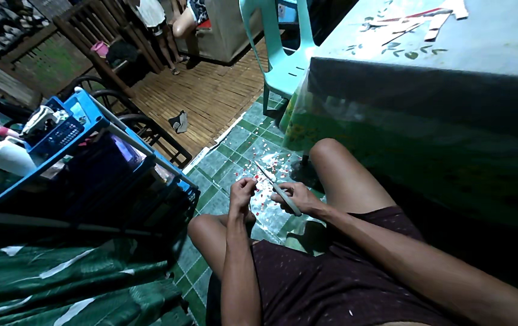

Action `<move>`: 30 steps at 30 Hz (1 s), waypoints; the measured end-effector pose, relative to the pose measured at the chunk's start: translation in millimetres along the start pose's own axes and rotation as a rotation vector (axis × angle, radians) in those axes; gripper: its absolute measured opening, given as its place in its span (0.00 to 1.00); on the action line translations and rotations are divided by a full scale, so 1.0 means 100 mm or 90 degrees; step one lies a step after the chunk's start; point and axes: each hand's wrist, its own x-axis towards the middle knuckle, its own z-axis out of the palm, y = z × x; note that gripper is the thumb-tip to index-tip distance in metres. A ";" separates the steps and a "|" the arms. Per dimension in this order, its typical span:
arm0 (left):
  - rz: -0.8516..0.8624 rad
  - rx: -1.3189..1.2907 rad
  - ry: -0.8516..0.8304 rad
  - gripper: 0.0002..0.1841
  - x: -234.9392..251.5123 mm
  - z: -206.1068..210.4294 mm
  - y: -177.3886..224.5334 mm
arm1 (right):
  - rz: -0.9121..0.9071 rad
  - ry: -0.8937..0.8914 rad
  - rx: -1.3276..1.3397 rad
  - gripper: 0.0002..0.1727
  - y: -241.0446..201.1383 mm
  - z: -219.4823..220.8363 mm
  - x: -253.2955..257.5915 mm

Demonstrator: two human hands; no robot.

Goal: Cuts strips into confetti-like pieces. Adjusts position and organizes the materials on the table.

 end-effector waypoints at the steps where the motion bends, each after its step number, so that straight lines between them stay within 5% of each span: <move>1: 0.000 -0.001 0.003 0.08 0.00 0.00 0.00 | -0.004 -0.013 -0.008 0.32 0.00 0.00 0.00; 10: 0.009 0.001 0.004 0.08 0.00 -0.02 -0.02 | -0.061 -0.084 -0.108 0.38 0.14 0.03 0.03; 30: -0.021 0.037 -0.023 0.08 -0.02 -0.04 -0.01 | -0.001 -0.097 -0.046 0.33 0.01 -0.06 -0.02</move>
